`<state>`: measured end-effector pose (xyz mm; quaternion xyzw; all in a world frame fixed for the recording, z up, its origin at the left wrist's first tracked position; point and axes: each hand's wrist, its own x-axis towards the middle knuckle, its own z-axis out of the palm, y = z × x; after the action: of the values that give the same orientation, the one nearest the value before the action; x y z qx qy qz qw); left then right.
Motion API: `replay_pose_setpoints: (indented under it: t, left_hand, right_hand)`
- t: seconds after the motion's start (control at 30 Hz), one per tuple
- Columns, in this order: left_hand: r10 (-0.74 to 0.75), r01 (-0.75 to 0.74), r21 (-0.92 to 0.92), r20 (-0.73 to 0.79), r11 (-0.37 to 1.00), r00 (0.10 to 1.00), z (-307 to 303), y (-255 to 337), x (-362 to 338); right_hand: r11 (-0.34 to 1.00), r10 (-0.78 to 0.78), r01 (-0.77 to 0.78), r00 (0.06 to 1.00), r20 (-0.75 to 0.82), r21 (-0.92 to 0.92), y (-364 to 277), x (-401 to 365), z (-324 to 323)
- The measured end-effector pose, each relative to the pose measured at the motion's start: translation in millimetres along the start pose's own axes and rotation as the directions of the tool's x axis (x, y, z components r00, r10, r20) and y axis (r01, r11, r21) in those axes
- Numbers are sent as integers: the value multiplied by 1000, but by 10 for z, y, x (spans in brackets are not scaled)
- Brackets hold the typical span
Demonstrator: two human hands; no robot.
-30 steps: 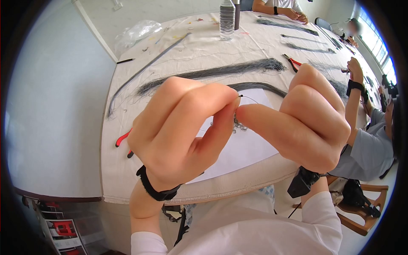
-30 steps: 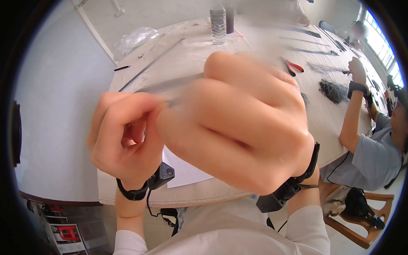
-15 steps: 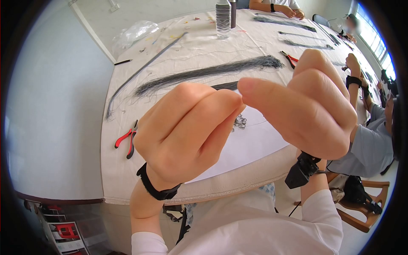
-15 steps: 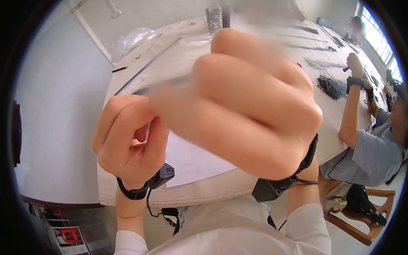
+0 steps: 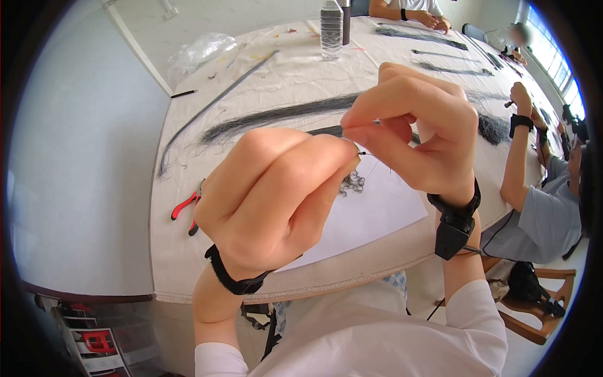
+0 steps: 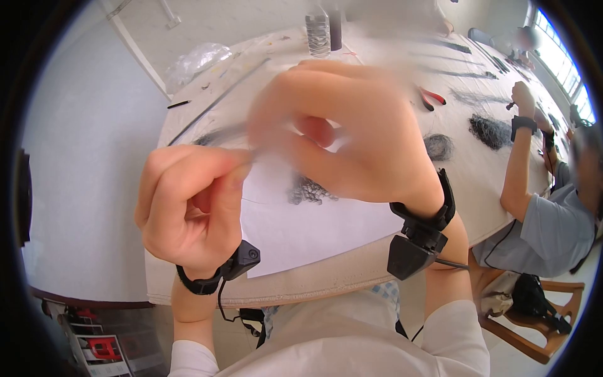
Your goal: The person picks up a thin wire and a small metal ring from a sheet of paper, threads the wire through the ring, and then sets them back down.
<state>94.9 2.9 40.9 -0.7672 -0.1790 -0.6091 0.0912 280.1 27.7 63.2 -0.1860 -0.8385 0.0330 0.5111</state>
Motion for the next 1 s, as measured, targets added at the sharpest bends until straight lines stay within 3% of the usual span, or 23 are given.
replay_pose_setpoints:
  t: [0.2, 0.33, 0.4, 0.63, 0.87, 1.0]
  left_hand:
    - [-40, 41, 28, -43, 999, 998, -22, 4, 6]
    - [-49, 53, 60, -70, 997, 996, -34, 4, 14]
    - [-55, 61, 82, -74, 995, 996, -44, -6, 10]
    - [-34, 38, 168, -26, 985, 999, -66, -37, 17]
    - [-12, 6, 181, 31, 984, 999, -38, -24, 1]
    - [-2, -8, 141, 70, 990, 998, -44, -18, 7]
  right_hand:
    - [989, -65, 60, 997, 35, 137, 45, -26, 42]
    - [992, -81, 75, 995, 63, 103, -29, -18, 46]
    - [956, -289, 288, 957, -6, -51, -25, -7, 90]
    - [859, -478, 440, 872, -101, -261, -134, -17, 118]
    - [847, -463, 413, 882, -84, -335, -138, -3, -18]
    - [891, -342, 301, 937, -69, -340, -158, -10, -46]
